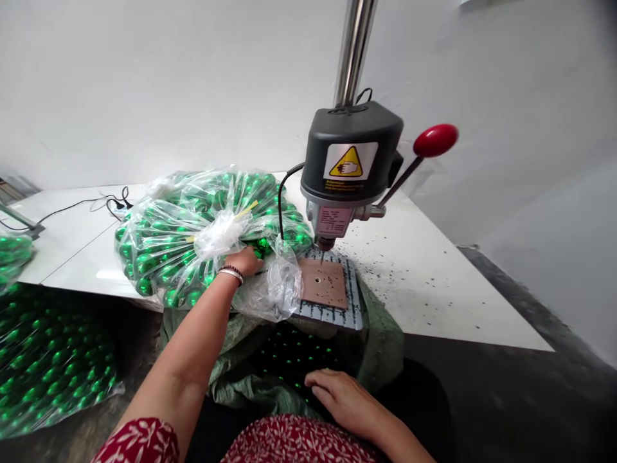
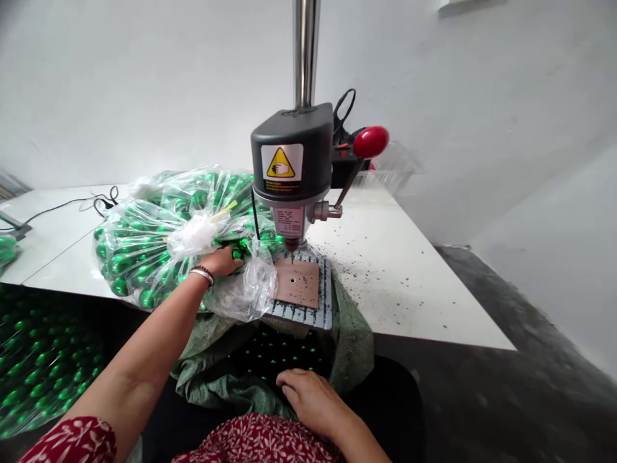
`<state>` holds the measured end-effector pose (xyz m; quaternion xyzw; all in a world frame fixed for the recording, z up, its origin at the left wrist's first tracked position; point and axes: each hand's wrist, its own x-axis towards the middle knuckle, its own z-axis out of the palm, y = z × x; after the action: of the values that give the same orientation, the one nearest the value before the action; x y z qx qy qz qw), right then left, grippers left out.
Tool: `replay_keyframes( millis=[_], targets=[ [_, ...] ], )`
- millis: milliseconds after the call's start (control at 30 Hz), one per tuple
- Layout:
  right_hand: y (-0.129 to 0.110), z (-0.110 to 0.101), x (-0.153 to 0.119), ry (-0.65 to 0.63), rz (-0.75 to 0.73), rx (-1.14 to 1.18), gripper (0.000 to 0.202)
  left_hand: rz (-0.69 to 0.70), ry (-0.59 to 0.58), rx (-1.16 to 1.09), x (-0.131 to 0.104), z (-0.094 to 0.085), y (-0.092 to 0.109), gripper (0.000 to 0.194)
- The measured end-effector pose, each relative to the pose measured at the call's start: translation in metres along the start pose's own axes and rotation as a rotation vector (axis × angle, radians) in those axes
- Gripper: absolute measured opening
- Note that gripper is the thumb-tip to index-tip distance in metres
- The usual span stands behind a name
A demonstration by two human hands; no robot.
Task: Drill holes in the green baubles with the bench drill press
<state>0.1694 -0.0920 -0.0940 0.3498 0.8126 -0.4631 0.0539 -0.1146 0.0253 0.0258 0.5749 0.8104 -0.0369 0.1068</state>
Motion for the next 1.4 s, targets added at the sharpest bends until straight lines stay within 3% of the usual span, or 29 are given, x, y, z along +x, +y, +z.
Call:
replay_keyframes(
  millis=[67, 133, 233, 267, 333, 433, 500, 567, 700, 833, 967, 1100, 1233, 1400],
  targets=[
    [-0.001, -0.004, -0.001, 0.018, -0.007, 0.033, 0.037, -0.011, 0.005, -0.033, -0.008, 0.002, -0.001, 0.048],
    [-0.001, -0.009, -0.003, 0.035, -0.015, 0.059, 0.037, 0.005, 0.09, -0.143, -0.025, 0.002, 0.0, 0.052],
    [-0.005, -0.019, -0.005, 0.061, -0.031, 0.097, 0.036, 0.097, 0.25, -0.539, -0.059, 0.004, 0.009, 0.056],
    [-0.008, -0.023, -0.006, 0.07, -0.036, 0.115, 0.037, 0.143, 0.217, -0.748, -0.07, 0.007, 0.015, 0.054],
    [-0.015, -0.031, -0.008, 0.093, -0.046, 0.158, 0.037, 0.178, 0.005, -1.208, -0.087, 0.017, 0.03, 0.047],
    [-0.027, -0.042, -0.01, 0.145, -0.048, 0.223, 0.04, 0.049, -0.334, -1.736, -0.099, 0.037, 0.053, 0.04],
    [-0.033, -0.046, -0.01, 0.179, -0.039, 0.253, 0.04, -0.066, -0.432, -1.934, -0.097, 0.05, 0.064, 0.037],
    [-0.036, -0.047, -0.011, 0.201, -0.029, 0.273, 0.039, -0.138, -0.436, -2.03, -0.091, 0.058, 0.069, 0.035],
    [-0.037, -0.046, -0.013, 0.23, -0.001, 0.289, 0.041, -0.169, -0.233, -2.016, -0.076, 0.063, 0.059, 0.034],
    [-0.048, -0.044, 0.003, 0.245, 0.002, 0.294, 0.056, -0.081, -0.014, -1.843, -0.073, 0.06, 0.046, 0.035],
    [-0.071, -0.036, 0.042, 0.172, -0.016, 0.28, 0.072, 0.064, 0.015, -1.659, -0.076, 0.056, 0.047, 0.041],
    [-0.09, -0.021, 0.066, 0.091, -0.064, 0.199, 0.061, 0.21, 0.149, -1.278, -0.068, 0.056, 0.051, 0.054],
    [-0.087, -0.013, 0.057, 0.024, -0.085, 0.147, 0.064, 0.313, 0.147, -1.023, -0.055, 0.06, 0.055, 0.055],
    [-0.065, -0.01, 0.039, 0.074, -0.031, 0.173, 0.066, 0.377, 0.096, -0.985, -0.048, 0.06, 0.067, 0.044]
  ],
)
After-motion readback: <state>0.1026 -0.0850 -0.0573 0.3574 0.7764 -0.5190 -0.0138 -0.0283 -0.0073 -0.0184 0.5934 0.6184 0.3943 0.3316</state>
